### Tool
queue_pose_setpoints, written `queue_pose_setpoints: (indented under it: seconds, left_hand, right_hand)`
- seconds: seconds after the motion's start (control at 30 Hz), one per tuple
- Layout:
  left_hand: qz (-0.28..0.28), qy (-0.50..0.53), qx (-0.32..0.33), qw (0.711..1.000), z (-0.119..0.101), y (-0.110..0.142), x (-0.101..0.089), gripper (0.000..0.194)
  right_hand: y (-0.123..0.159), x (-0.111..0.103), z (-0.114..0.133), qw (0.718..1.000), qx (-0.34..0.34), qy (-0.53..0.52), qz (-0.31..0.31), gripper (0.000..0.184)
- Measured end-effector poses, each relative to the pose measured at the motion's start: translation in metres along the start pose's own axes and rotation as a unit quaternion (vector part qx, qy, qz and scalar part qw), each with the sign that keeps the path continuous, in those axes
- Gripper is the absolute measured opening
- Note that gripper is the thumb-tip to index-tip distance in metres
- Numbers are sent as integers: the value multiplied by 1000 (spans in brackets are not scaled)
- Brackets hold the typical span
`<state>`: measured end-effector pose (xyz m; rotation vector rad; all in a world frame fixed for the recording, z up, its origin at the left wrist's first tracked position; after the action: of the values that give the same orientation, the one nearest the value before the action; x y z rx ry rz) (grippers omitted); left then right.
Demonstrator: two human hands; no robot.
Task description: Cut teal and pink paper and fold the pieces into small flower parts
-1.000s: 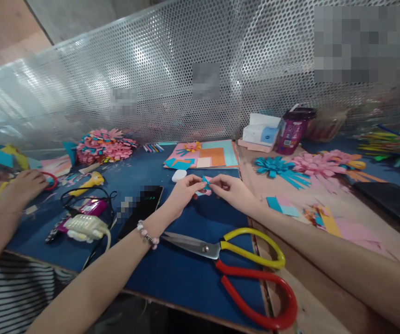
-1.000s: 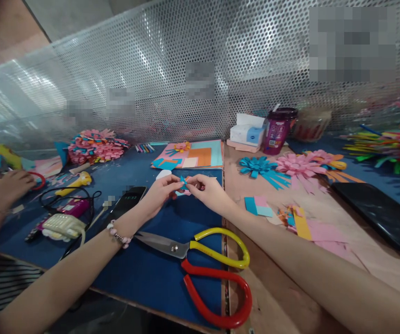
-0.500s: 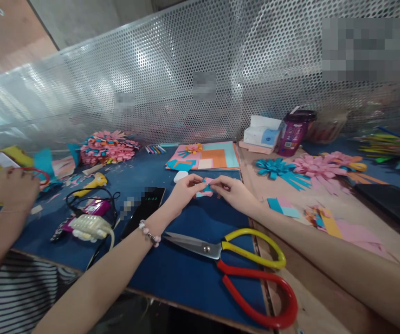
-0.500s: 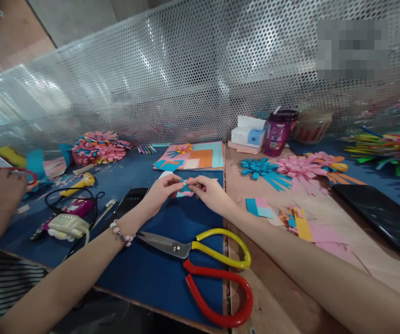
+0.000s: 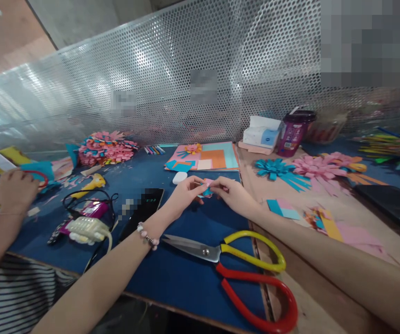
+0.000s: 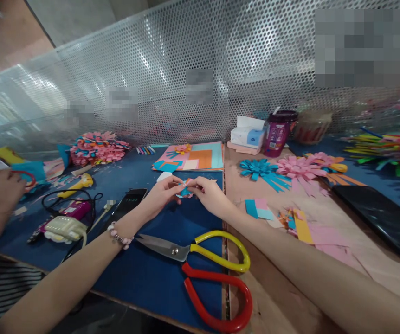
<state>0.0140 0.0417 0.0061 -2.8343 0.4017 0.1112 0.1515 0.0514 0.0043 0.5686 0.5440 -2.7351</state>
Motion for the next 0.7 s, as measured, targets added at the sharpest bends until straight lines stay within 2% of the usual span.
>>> queue_pose_setpoints:
  seconds: [0.4,0.7]
  left_hand:
    - [-1,2,8,1000,3,-1,-3,26]
    - [0,-9,3,1000,4,-1,-3,29]
  right_hand:
    - [0,0,-1,1000,-12,5,-8,19]
    - [1,0,1,998,-42,36,-22,13]
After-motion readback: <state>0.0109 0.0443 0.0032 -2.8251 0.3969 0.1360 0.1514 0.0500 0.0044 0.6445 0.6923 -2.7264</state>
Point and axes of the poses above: each hand's wrist, its own y-axis away from the middle knuckle, its own x-axis out of the palm, z = x × y, the point moved 5 cm from there along -y, towards the middle knuckle, and after that the axes turned 10 degrees about x, right-handed, at the moved point
